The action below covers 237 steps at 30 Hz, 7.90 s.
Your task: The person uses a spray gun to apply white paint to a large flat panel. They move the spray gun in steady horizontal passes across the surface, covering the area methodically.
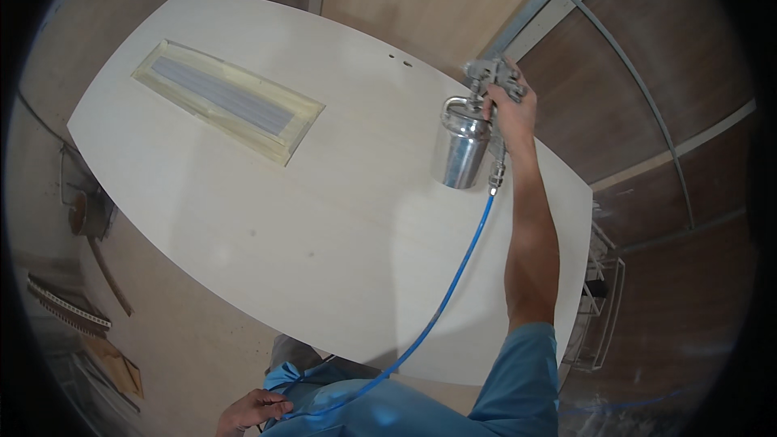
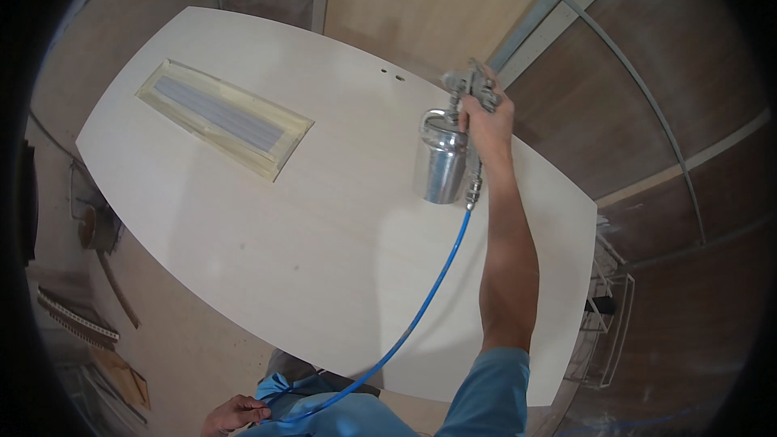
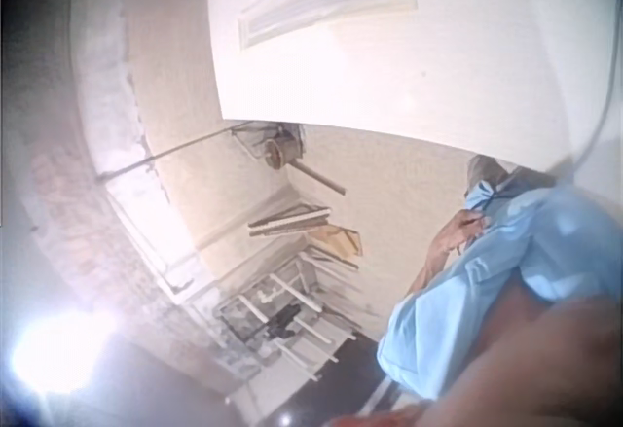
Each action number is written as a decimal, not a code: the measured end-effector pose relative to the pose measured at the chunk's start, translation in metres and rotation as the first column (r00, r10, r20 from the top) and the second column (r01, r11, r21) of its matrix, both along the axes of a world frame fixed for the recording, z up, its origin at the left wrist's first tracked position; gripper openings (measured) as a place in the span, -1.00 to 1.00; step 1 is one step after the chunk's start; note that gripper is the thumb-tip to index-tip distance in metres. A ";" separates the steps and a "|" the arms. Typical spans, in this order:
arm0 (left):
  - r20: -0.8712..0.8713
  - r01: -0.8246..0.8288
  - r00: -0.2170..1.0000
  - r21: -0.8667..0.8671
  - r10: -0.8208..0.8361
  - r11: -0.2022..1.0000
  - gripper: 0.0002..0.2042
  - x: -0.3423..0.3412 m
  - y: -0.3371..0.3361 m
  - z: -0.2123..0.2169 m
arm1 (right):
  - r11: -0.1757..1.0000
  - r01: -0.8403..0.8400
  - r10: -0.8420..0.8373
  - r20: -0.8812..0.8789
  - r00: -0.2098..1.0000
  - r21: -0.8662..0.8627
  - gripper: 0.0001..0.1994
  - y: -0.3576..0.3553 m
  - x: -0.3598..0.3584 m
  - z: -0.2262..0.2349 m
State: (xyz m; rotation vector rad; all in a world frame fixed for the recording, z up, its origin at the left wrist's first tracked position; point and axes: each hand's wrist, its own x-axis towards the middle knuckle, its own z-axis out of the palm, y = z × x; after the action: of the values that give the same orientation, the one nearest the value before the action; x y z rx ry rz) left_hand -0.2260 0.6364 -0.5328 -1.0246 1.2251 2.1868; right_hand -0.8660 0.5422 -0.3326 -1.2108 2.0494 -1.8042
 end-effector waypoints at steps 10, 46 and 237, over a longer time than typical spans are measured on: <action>0.001 0.232 0.973 -0.043 -0.232 0.972 -0.64 -0.046 -0.097 0.041 | 0.998 0.042 -0.048 0.177 0.983 0.036 -0.41 0.006 -0.001 -0.008; 0.066 0.350 0.936 -0.054 -0.346 0.935 -0.69 -0.050 -0.169 0.053 | 0.953 0.290 -0.302 0.167 0.939 0.093 -0.40 0.067 0.007 -0.004; 0.158 -0.249 0.939 -0.293 0.304 0.923 -0.55 0.200 -0.040 -0.233 | 0.985 -0.112 0.076 0.252 0.965 0.133 -0.28 0.058 0.328 0.029</action>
State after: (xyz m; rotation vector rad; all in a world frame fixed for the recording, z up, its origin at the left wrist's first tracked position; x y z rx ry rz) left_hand -0.0265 0.5959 -0.7657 -1.5788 1.3771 2.0863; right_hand -0.5381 0.6002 -0.3036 -0.9732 1.9133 -1.6374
